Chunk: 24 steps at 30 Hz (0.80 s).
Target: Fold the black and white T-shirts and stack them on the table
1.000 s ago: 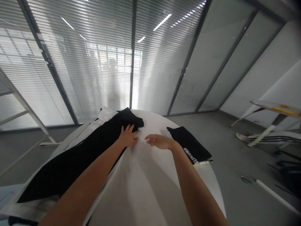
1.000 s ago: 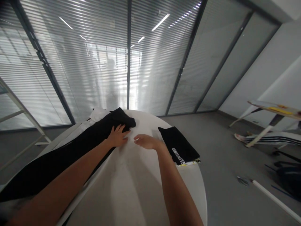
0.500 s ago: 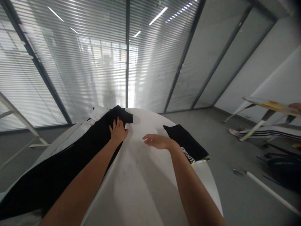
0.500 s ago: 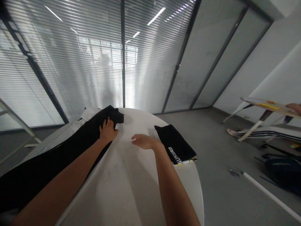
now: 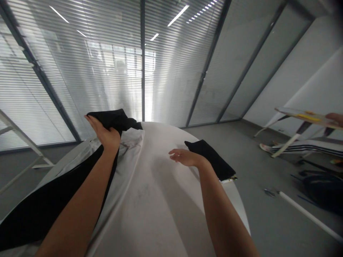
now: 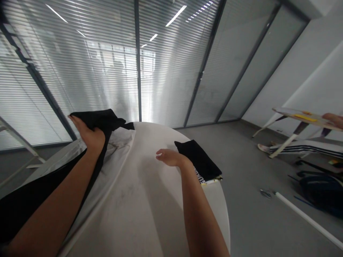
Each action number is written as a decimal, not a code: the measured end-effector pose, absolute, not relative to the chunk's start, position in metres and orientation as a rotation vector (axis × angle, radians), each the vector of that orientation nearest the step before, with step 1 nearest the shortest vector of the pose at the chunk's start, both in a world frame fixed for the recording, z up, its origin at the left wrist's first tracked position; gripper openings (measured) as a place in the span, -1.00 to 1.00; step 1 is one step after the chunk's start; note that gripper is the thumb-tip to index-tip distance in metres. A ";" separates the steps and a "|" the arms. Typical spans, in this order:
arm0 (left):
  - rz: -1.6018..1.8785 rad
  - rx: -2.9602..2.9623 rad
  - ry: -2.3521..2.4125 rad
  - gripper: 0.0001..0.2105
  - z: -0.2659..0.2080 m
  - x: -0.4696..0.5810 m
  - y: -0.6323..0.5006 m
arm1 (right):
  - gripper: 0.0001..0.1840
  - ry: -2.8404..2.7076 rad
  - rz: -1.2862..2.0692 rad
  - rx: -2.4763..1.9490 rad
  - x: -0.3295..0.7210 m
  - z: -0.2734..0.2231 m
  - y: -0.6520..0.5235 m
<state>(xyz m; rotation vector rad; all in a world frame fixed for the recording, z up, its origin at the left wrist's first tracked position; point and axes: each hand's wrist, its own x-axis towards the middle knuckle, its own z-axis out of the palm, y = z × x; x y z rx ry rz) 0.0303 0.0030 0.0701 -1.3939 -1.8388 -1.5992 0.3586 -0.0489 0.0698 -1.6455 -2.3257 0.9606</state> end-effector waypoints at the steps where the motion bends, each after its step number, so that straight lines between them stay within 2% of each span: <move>1: -1.590 -1.377 -1.811 -0.23 0.072 0.030 0.002 | -0.56 -2.322 0.964 -1.643 0.359 0.069 -0.048; 3: -1.543 -1.382 -1.783 -0.20 0.072 0.033 0.002 | -0.56 -2.310 0.967 -1.640 0.360 0.068 -0.048; 6: -1.319 -1.636 -1.870 -0.27 0.062 0.045 0.006 | -0.56 -2.308 0.964 -1.657 0.359 0.068 -0.049; 10: -0.532 -2.287 -2.141 -0.38 0.032 0.069 0.010 | -0.55 -2.332 0.949 -1.704 0.358 0.072 -0.051; 12: -0.362 -2.360 -2.109 -0.46 0.020 0.079 0.008 | -0.58 -2.342 0.877 -1.689 0.361 0.074 -0.050; 15: -0.347 -2.269 -2.070 -0.39 0.013 0.085 0.005 | -0.64 -2.273 0.676 -1.731 0.373 0.073 -0.045; 18: -0.339 -2.202 -2.114 -0.35 0.013 0.084 0.004 | -0.59 -2.110 0.495 -1.952 0.387 0.069 -0.042; 21: -0.332 -2.161 -2.196 -0.46 0.011 0.081 0.007 | -0.41 -1.838 0.289 -2.308 0.394 0.065 -0.044; 24: -0.434 -2.078 -2.354 -0.55 0.012 0.074 0.011 | -0.18 -1.636 0.249 -2.546 0.394 0.062 -0.048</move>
